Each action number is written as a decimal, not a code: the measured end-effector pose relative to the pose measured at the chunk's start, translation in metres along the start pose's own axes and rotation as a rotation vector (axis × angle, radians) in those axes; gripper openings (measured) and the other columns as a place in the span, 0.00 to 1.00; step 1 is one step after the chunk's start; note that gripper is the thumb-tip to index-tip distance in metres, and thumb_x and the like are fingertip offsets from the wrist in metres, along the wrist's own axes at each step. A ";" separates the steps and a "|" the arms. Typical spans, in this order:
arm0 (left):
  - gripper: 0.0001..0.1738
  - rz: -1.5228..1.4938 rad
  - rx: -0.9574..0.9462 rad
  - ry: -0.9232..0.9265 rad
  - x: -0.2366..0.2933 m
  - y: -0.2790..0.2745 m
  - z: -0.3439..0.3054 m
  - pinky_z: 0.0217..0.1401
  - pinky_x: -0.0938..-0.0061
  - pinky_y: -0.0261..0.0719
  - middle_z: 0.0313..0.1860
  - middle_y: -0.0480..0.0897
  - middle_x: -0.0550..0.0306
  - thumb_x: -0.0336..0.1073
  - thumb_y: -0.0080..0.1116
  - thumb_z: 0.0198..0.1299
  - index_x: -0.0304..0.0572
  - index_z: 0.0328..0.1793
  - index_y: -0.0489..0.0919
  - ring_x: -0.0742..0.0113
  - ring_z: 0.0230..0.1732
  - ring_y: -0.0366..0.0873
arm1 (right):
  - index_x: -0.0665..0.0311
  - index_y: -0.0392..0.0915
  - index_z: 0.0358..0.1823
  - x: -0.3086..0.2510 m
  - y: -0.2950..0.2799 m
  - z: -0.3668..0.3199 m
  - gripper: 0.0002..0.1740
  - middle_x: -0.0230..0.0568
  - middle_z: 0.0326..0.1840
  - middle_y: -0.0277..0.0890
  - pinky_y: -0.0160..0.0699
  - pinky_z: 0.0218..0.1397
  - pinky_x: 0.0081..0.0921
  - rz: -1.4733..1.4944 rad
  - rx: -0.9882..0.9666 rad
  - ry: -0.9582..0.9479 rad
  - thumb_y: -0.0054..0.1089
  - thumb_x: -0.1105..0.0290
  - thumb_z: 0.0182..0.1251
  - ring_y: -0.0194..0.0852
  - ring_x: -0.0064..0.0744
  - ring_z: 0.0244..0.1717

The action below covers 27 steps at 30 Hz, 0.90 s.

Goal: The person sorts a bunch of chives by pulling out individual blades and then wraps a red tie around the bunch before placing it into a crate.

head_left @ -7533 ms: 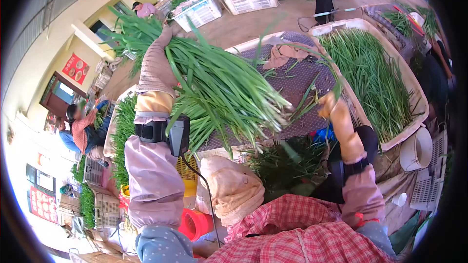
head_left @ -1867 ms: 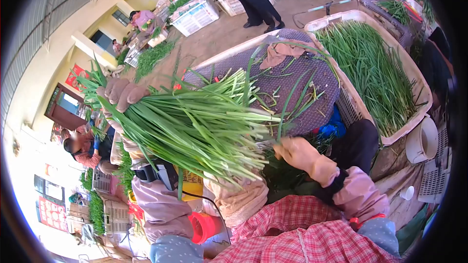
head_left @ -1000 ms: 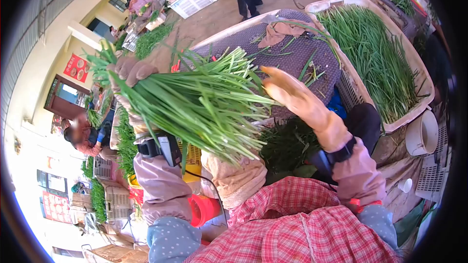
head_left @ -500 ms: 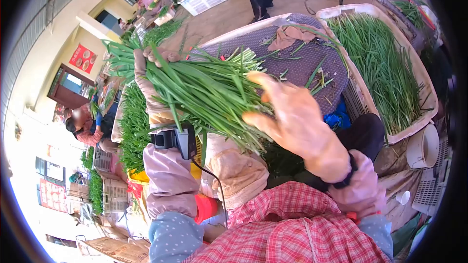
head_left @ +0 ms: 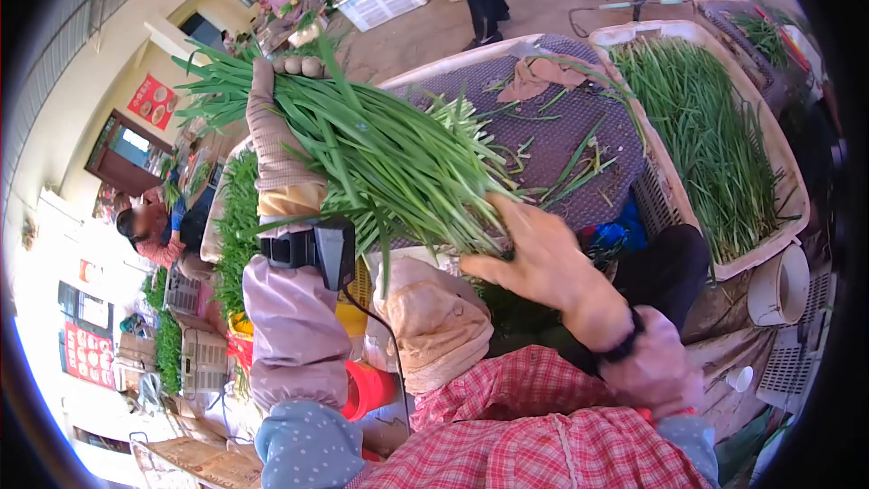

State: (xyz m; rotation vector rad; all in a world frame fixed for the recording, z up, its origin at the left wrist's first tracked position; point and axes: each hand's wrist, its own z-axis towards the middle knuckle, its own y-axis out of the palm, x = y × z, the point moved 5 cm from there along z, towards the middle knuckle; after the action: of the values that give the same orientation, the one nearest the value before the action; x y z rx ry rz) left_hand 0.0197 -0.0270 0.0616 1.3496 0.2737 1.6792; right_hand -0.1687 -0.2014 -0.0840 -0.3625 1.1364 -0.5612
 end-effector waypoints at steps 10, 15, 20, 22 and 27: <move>0.15 0.748 0.307 0.154 0.000 0.030 0.002 0.30 0.72 0.78 0.27 0.80 0.60 0.48 0.60 0.63 0.43 0.37 0.79 0.67 0.25 0.77 | 0.67 0.79 0.43 0.037 -0.021 0.032 0.16 0.35 0.26 0.75 0.71 0.37 0.27 0.327 -0.065 -0.053 0.52 0.60 0.73 0.72 0.25 0.31; 0.18 0.997 0.417 0.153 0.003 0.010 0.014 0.30 0.72 0.79 0.28 0.80 0.58 0.49 0.59 0.62 0.39 0.37 0.80 0.66 0.24 0.77 | 0.66 0.78 0.40 0.060 -0.013 -0.008 0.14 0.42 0.23 0.74 0.71 0.32 0.32 0.699 -0.162 0.219 0.51 0.61 0.72 0.73 0.42 0.25; 0.19 0.774 0.509 0.094 0.032 -0.002 0.028 0.36 0.65 0.81 0.32 0.83 0.54 0.50 0.58 0.63 0.40 0.41 0.79 0.60 0.31 0.80 | 0.63 0.75 0.51 0.128 0.008 -0.059 0.16 0.50 0.34 0.80 0.77 0.44 0.42 -0.183 -0.365 0.173 0.58 0.63 0.66 0.79 0.54 0.41; 0.17 0.732 0.486 0.089 0.035 -0.001 0.034 0.38 0.61 0.82 0.34 0.83 0.53 0.49 0.57 0.64 0.40 0.42 0.78 0.56 0.34 0.81 | 0.64 0.66 0.62 0.062 -0.032 -0.045 0.30 0.56 0.49 0.77 0.73 0.55 0.43 -0.339 -0.067 0.054 0.65 0.62 0.61 0.75 0.57 0.52; 0.16 0.686 0.516 0.052 0.018 -0.014 0.047 0.38 0.59 0.82 0.35 0.83 0.53 0.48 0.57 0.64 0.41 0.42 0.77 0.56 0.34 0.81 | 0.70 0.66 0.62 0.012 -0.032 0.040 0.32 0.59 0.48 0.76 0.73 0.53 0.42 -0.042 0.331 0.012 0.64 0.58 0.63 0.74 0.57 0.51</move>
State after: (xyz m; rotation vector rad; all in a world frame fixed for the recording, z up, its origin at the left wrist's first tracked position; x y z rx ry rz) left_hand 0.0675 -0.0230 0.0812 1.9310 0.3079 2.3146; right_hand -0.1359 -0.2343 -0.0602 -0.0975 1.0273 -0.7758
